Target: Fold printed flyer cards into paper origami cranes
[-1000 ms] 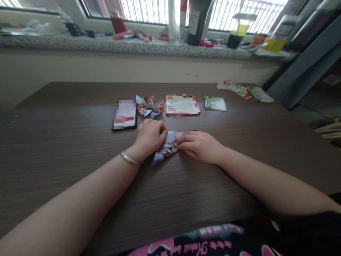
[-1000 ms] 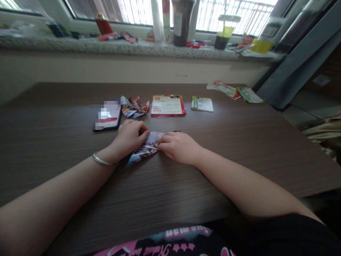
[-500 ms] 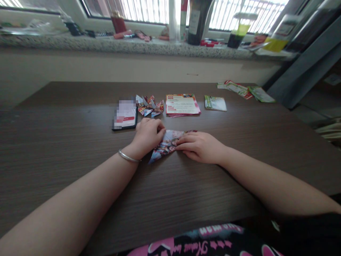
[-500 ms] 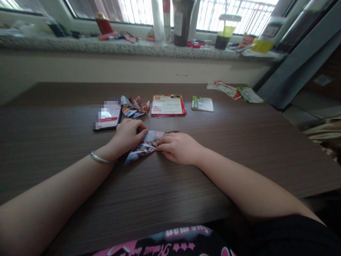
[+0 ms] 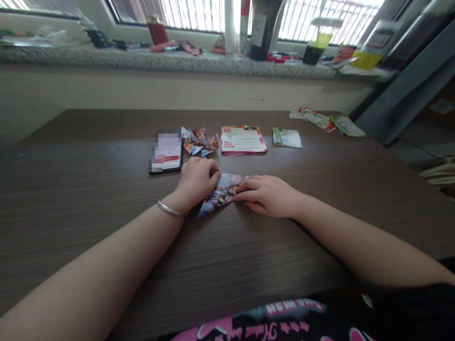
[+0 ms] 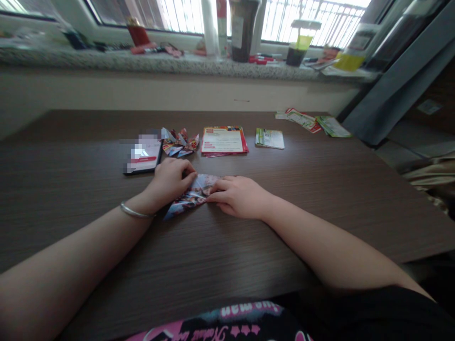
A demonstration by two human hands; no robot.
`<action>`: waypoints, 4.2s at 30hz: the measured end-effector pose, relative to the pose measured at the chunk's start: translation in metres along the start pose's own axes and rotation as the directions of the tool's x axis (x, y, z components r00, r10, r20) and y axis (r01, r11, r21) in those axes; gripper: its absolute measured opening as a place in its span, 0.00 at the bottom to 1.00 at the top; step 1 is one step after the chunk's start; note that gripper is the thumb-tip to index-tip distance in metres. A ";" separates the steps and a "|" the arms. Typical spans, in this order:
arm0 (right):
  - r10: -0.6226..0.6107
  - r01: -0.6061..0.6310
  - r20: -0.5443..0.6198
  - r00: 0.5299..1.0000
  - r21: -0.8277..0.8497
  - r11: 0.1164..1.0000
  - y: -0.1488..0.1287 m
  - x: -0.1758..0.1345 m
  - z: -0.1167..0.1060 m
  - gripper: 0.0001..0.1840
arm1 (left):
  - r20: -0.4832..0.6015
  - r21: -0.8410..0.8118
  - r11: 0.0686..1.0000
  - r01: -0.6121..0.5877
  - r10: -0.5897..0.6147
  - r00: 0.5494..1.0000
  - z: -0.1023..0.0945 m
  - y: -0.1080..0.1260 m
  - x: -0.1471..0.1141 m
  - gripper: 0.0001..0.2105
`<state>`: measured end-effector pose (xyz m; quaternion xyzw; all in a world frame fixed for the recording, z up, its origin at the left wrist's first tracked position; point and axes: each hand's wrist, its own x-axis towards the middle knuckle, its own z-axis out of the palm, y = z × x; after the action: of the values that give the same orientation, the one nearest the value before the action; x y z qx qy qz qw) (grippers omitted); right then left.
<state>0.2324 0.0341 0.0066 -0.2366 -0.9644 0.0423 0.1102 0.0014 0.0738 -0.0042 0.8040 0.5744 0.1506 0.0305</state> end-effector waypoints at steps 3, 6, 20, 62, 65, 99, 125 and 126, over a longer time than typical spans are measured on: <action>-0.007 0.007 0.010 1.000 0.015 1.000 0.001 0.000 -0.002 0.18 | -0.007 0.014 1.000 -0.025 0.025 1.000 0.000 0.001 -0.001 0.08; -0.018 0.018 0.004 1.000 0.013 1.000 0.001 0.000 -0.002 0.18 | -0.015 0.039 0.998 -0.050 0.051 0.999 0.000 0.001 -0.002 0.08; 0.058 -0.064 -0.042 0.997 -0.135 0.989 -0.007 0.002 0.000 0.16 | 0.036 -0.400 0.917 -0.004 0.020 0.999 -0.004 -0.018 0.006 0.14; 0.420 -0.397 0.096 0.903 -0.192 0.898 0.025 -0.025 -0.033 0.12 | 0.186 0.106 0.764 -0.636 0.614 0.767 -0.016 0.027 -0.026 0.16; 0.464 -0.437 0.111 0.879 -0.206 0.876 0.028 -0.029 -0.036 0.11 | 0.187 0.097 0.762 -0.640 0.618 0.764 -0.016 0.026 -0.025 0.16; 0.246 -0.238 0.022 0.969 -0.175 0.955 0.016 -0.015 -0.012 0.19 | 0.093 0.044 0.768 -0.639 0.633 0.768 -0.003 0.022 -0.022 0.21; 0.397 -0.343 0.122 0.910 -0.316 0.885 -0.001 -0.007 -0.022 0.20 | 0.226 0.305 0.751 -0.586 0.540 0.811 -0.041 0.023 -0.017 0.12; 0.396 -0.343 0.122 0.910 -0.315 0.885 -0.001 -0.008 -0.022 0.20 | 0.261 0.304 0.753 -0.583 0.523 0.811 -0.045 0.022 -0.016 0.12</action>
<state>0.2439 0.0307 0.0266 -0.4250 -0.9031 -0.0561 -0.0242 0.0043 0.0461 0.0401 0.9382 0.3232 -0.0229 -0.1217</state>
